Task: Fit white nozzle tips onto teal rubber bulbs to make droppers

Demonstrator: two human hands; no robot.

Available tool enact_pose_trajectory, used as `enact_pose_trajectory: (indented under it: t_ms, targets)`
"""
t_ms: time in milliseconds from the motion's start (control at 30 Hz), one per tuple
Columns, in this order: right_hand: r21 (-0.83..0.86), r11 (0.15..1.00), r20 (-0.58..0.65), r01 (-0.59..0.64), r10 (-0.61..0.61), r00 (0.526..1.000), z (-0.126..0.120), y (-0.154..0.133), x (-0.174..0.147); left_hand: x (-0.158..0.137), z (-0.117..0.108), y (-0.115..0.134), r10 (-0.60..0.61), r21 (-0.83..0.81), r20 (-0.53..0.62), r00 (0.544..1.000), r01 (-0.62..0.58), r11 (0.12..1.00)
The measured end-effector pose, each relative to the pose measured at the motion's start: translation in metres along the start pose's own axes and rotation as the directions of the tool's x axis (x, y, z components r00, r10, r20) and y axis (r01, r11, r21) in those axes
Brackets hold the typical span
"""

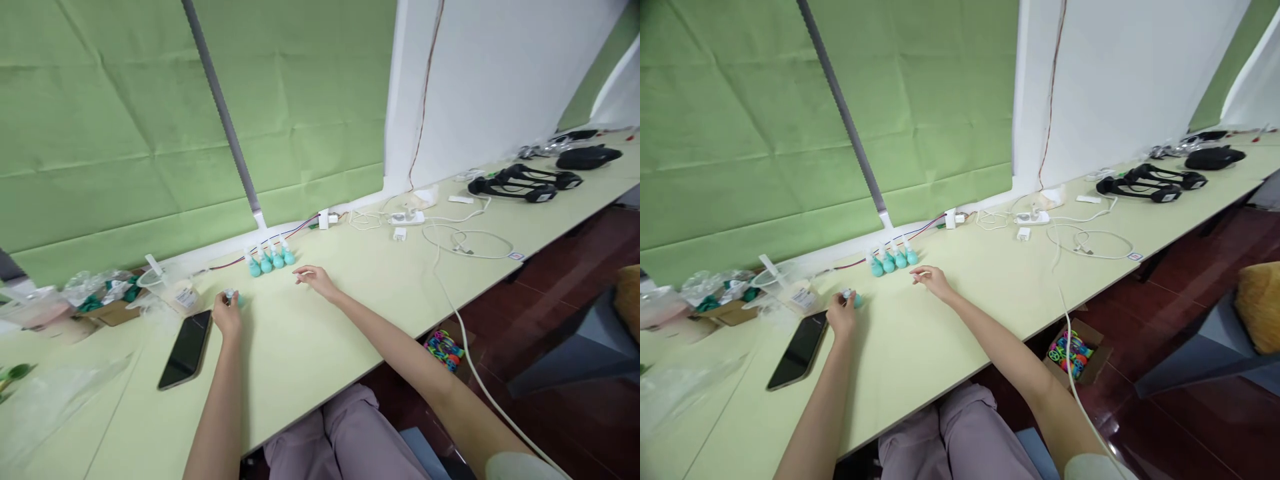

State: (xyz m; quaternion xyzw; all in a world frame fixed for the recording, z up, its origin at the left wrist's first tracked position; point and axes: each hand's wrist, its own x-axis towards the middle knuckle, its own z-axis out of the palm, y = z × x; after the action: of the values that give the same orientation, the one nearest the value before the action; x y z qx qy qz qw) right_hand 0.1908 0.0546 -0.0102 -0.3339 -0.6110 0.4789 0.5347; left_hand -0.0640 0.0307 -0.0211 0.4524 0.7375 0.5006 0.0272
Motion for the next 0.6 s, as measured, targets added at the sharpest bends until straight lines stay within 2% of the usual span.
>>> enact_pose_trajectory:
  t_ms: [100, 200, 267, 333, 367, 400, 433, 467, 500, 533, 567, 600]
  targets:
    - [0.119, 0.989, 0.129, -0.082, 0.067, 0.989, 0.001, -0.003, -0.003, 0.004, 0.004, -0.008, -0.017, -0.018, 0.027, 0.999, 0.018, 1.0]
    - [0.124, 0.987, 0.184, -0.101, 0.077, 0.98, 0.003, -0.008, -0.006, 0.002, 0.009, -0.009, 0.043, 0.02, 0.048, 0.998, -0.044, 0.999]
    - [0.114, 0.988, 0.192, -0.102, 0.079, 0.978, 0.004, -0.01, -0.008, -0.003, 0.007, -0.003, 0.111, 0.066, 0.006, 0.994, -0.112, 0.992]
    - [0.122, 0.987, 0.189, -0.108, 0.084, 0.978, 0.004, -0.011, -0.009, -0.011, 0.002, 0.008, 0.224, 0.129, -0.108, 0.968, -0.21, 0.969]
    - [0.137, 0.985, 0.189, -0.109, 0.082, 0.979, 0.004, -0.012, -0.009, -0.016, -0.001, 0.015, 0.296, 0.164, -0.172, 0.94, -0.269, 0.949]
    - [0.157, 0.982, 0.19, -0.108, 0.077, 0.979, 0.005, -0.012, -0.009, -0.022, -0.004, 0.023, 0.358, 0.188, -0.199, 0.912, -0.323, 0.928]
    - [0.176, 0.979, 0.195, -0.105, 0.07, 0.978, 0.005, -0.012, -0.01, -0.028, -0.006, 0.031, 0.401, 0.189, -0.175, 0.899, -0.369, 0.91]
    - [0.19, 0.977, 0.202, -0.101, 0.062, 0.978, 0.005, -0.012, -0.01, -0.034, -0.007, 0.039, 0.442, 0.162, -0.078, 0.894, -0.426, 0.89]
    - [0.198, 0.976, 0.208, -0.093, 0.051, 0.977, 0.006, -0.012, -0.01, -0.041, -0.006, 0.047, 0.477, 0.105, 0.073, 0.876, -0.483, 0.87]
    - [0.201, 0.976, 0.212, -0.083, 0.04, 0.976, 0.007, -0.011, -0.01, -0.047, -0.004, 0.054, 0.505, 0.032, 0.238, 0.83, -0.526, 0.85]
    - [0.197, 0.978, 0.217, -0.071, 0.027, 0.976, 0.008, -0.01, -0.01, -0.054, 0.0, 0.059, 0.524, -0.034, 0.375, 0.765, -0.553, 0.832]
    - [0.187, 0.981, 0.22, -0.053, 0.011, 0.976, 0.009, -0.009, -0.011, -0.059, 0.004, 0.063, 0.53, -0.084, 0.467, 0.707, -0.562, 0.823]
